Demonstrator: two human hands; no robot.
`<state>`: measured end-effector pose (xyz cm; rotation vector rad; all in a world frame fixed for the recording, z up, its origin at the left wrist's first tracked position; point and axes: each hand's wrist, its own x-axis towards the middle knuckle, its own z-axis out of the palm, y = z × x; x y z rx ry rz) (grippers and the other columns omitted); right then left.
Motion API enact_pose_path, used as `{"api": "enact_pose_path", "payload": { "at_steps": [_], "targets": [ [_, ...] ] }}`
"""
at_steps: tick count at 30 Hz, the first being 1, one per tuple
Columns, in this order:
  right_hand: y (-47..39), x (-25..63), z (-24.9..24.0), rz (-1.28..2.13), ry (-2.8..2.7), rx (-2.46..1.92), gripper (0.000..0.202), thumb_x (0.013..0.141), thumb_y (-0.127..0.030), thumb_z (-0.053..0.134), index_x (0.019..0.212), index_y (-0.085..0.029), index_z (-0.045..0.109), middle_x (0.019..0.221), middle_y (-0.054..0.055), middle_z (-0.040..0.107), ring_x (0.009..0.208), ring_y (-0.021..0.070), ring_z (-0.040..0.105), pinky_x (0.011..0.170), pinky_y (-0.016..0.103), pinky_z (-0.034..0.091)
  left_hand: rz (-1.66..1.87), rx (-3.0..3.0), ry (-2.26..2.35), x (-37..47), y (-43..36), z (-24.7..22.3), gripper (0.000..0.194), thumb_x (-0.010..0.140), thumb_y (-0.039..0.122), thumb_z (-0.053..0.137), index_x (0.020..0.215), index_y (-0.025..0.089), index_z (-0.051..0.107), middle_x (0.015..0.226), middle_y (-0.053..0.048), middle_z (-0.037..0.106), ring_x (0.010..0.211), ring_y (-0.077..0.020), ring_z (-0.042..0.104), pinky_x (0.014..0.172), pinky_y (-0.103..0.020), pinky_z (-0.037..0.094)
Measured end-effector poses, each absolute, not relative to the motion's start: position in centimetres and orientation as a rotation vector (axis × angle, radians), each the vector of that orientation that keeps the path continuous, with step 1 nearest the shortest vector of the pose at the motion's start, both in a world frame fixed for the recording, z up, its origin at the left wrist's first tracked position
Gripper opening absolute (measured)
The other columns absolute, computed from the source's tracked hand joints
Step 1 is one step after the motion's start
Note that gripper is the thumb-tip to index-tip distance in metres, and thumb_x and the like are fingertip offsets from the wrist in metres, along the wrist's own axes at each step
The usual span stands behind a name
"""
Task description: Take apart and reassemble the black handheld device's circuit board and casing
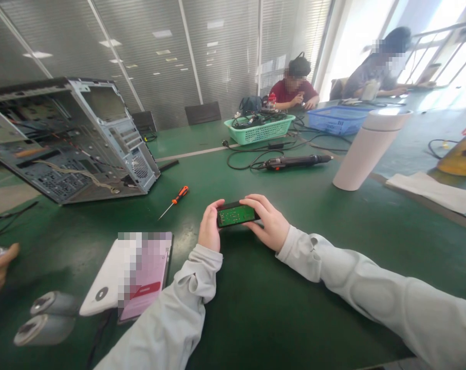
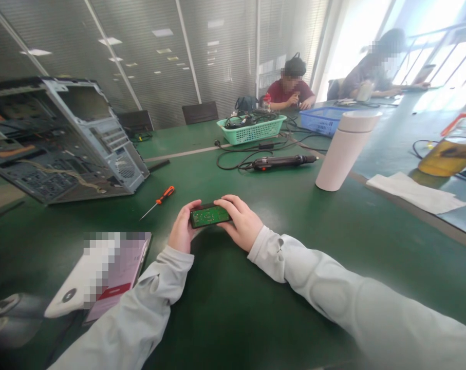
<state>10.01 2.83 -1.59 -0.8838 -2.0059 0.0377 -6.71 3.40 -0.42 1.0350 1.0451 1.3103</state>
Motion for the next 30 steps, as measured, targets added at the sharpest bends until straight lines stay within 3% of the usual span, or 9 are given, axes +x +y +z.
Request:
{"api": "enact_pose_path", "payload": {
  "at_steps": [8, 12, 16, 19, 22, 26, 30],
  "targets": [
    [3.0, 10.4, -1.9, 0.174, -1.830, -0.936, 0.043, 0.082, -0.030, 0.053, 0.121, -0.018, 0.037, 0.113, 0.008, 0.046, 0.102, 0.0193, 0.048, 0.089, 0.033, 0.043, 1.347, 1.285, 1.105, -6.2, 3.2, -1.1, 0.037, 0.076, 0.035, 0.053, 0.110, 0.023, 0.053, 0.118, -0.005, 0.052, 0.093, -0.0183, 0.056, 0.062, -0.024, 0.052],
    [2.9, 10.6, -2.1, 0.354, -1.714, -1.053, 0.035, 0.081, -0.037, 0.053, 0.109, -0.017, 0.043, 0.100, 0.006, 0.051, 0.082, 0.0149, 0.052, 0.067, 0.025, 0.046, 1.312, 1.345, 1.094, -6.3, 3.0, -1.0, 0.050, 0.075, 0.037, 0.054, 0.123, 0.025, 0.045, 0.117, -0.007, 0.053, 0.093, -0.0209, 0.057, 0.058, -0.025, 0.052],
    [2.9, 10.6, -1.6, 0.739, -1.509, -1.146, 0.036, 0.078, -0.047, 0.051, 0.095, -0.016, 0.045, 0.076, 0.001, 0.051, 0.057, 0.0086, 0.046, 0.049, 0.018, 0.038, 1.277, 1.417, 1.083, -6.1, 2.7, -0.6, 0.053, 0.074, 0.041, 0.056, 0.124, 0.025, 0.046, 0.108, -0.007, 0.057, 0.064, -0.0133, 0.062, 0.051, -0.023, 0.049],
    [3.1, 10.7, -0.6, 1.163, -1.306, -1.227, 0.040, 0.076, -0.054, 0.050, 0.080, -0.017, 0.038, 0.053, -0.005, 0.039, 0.038, 0.0064, 0.033, 0.034, 0.016, 0.023, 1.262, 1.428, 1.111, -6.0, 2.6, -0.6, 0.053, 0.070, 0.049, 0.058, 0.112, 0.019, 0.054, 0.091, -0.005, 0.061, 0.050, -0.0095, 0.057, 0.047, -0.023, 0.047],
    [3.1, 11.3, 0.6, 1.677, -1.149, -1.322, 0.038, 0.079, -0.052, 0.047, 0.075, -0.017, 0.032, 0.045, -0.006, 0.031, 0.032, 0.0065, 0.028, 0.030, 0.015, 0.013, 1.276, 1.400, 1.192, -6.2, 2.9, -0.8, 0.052, 0.065, 0.060, 0.057, 0.092, 0.016, 0.060, 0.070, -0.001, 0.060, 0.047, -0.0095, 0.052, 0.042, -0.021, 0.043],
    [3.0, 12.0, 1.4, 2.327, -0.972, -1.169, 0.038, 0.088, -0.050, 0.025, 0.074, -0.016, 0.034, 0.044, -0.002, 0.036, 0.032, 0.0074, 0.029, 0.031, 0.013, 0.015, 1.116, 1.278, 1.301, -6.6, 3.5, -1.0, 0.059, 0.061, 0.073, 0.046, 0.058, 0.015, 0.056, 0.041, 0.001, 0.050, 0.036, -0.0100, 0.046, 0.036, -0.022, 0.038],
    [2.7, 12.1, 1.2, 2.573, -0.971, -0.857, 0.049, 0.090, -0.048, 0.000, 0.076, -0.016, 0.034, 0.041, 0.000, 0.037, 0.030, 0.0086, 0.026, 0.030, 0.014, 0.020, 1.054, 1.187, 1.314, -6.8, 3.8, -1.0, 0.062, 0.063, 0.074, 0.040, 0.050, 0.015, 0.055, 0.035, 0.000, 0.048, 0.031, -0.0099, 0.044, 0.032, -0.021, 0.033]
  ]
}}
